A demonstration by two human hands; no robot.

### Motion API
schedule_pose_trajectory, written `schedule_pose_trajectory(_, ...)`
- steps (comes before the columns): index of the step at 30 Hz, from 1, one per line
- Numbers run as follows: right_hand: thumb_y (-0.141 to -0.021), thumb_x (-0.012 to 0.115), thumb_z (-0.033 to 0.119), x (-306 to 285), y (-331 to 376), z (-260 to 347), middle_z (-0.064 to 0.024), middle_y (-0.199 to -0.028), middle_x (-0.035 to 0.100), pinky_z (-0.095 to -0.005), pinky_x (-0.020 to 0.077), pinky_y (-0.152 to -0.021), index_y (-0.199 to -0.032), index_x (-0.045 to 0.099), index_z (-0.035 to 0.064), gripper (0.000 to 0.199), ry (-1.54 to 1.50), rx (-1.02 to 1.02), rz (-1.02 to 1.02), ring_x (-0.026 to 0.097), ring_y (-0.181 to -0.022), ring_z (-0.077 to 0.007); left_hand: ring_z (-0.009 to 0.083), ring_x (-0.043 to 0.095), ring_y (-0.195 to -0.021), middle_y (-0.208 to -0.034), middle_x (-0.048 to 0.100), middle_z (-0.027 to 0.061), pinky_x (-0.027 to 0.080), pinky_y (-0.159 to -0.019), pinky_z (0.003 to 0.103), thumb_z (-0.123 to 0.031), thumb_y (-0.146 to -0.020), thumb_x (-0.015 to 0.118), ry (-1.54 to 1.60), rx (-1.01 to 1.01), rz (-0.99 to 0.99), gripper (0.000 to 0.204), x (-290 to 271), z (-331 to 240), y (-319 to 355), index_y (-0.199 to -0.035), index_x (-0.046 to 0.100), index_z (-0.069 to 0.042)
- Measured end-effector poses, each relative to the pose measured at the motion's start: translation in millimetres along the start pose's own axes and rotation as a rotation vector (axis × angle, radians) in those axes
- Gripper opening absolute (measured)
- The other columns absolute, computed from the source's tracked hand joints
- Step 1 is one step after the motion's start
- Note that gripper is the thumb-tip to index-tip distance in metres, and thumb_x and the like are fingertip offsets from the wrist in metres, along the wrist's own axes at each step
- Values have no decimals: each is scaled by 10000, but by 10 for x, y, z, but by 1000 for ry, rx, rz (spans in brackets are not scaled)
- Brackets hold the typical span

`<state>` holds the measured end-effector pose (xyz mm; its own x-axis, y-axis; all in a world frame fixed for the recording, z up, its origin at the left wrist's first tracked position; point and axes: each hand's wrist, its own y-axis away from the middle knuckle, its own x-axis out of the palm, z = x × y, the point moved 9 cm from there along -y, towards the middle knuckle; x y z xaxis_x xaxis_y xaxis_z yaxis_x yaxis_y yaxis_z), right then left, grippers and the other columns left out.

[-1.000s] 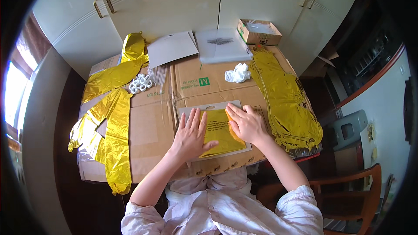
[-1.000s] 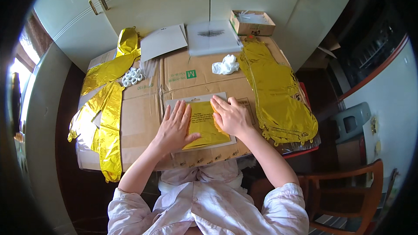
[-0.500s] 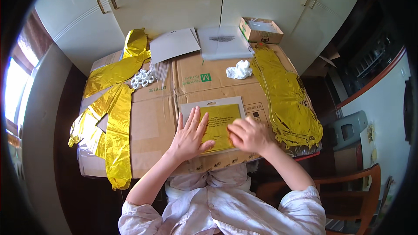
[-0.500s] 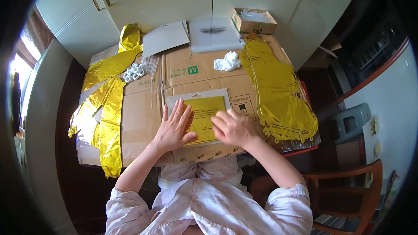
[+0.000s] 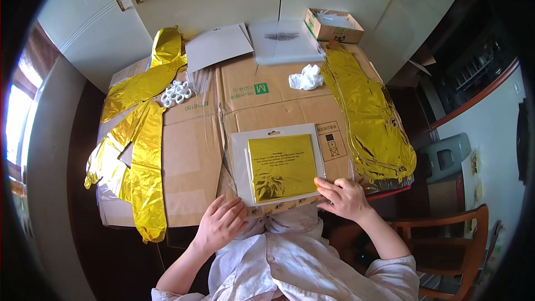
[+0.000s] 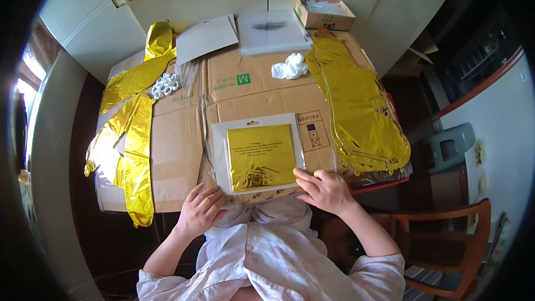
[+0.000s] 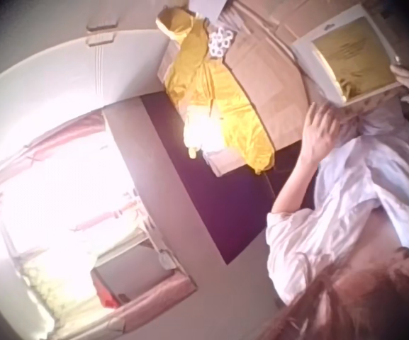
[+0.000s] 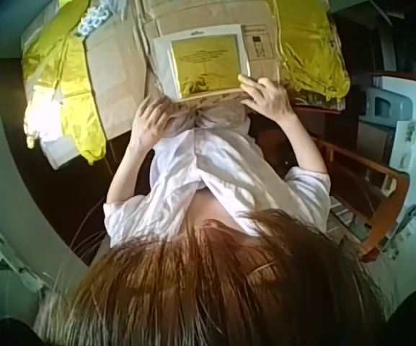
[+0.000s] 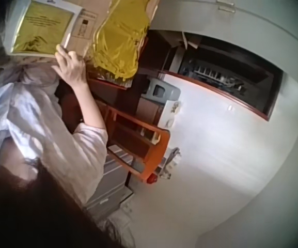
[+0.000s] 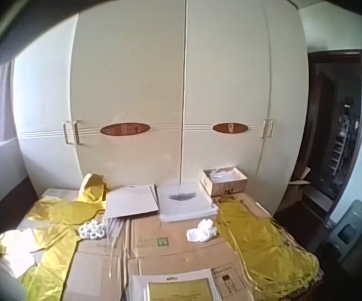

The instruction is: The recorder is folding and packaging gold foil balloons at a workstation.

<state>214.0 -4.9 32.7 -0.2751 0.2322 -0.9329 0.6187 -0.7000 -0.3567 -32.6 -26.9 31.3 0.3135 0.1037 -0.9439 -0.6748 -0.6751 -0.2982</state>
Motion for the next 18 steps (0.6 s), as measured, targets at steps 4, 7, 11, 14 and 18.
schedule_pose_trajectory(4, -724, 772, 346, -38, 17, -20, 96, -1227, 637, -249, 501, -627, -939, 647, 138, 325, -43, 2, -104, 524, -746, -132, 170, 603, -1054, -1090, 632, 28, 452, -902, 381, -195, -763, 722, -7, 19, -105, 240, -40, -6, -64, -973, 664, -95)
schedule_pose_trajectory(7, -731, 773, 350, -35, 96, -34, 90, -1189, 662, -251, 496, -614, -897, 643, 136, 301, -98, 4, -158, 529, -711, -134, 171, 611, -990, -1070, 652, 17, 427, -829, 374, -197, -731, 765, 34, -7, -118, 242, -65, -14, -16, -937, 662, -125)
schedule_pose_trajectory(11, -736, 780, 340, -59, 107, 2, 81, -1159, 681, -252, 487, -596, -865, 628, 133, 288, -136, 37, -187, 538, -687, -136, 179, 627, -989, -1064, 673, 24, 415, -813, 366, -169, -734, 759, 3, -67, -172, 206, -90, -40, -43, -897, 641, -126)
schedule_pose_trajectory(14, -750, 780, 336, -41, 138, 30, 72, -1147, 688, -257, 478, -595, -847, 614, 132, 280, -98, 68, -219, 545, -702, -131, 164, 641, -993, -1045, 685, 19, 421, -823, 357, -150, -748, 743, 6, -56, -199, 183, -97, -35, -68, -887, 627, -125)
schedule_pose_trajectory(18, -773, 770, 338, 9, 240, 30, 60, -1082, 704, -264, 471, -615, -815, 595, 132, 274, -56, 119, -329, 549, -707, -148, 140, 664, -960, -982, 694, 10, 445, -827, 331, -130, -766, 722, 3, -52, -235, 136, -120, -28, -104, -851, 618, -112)
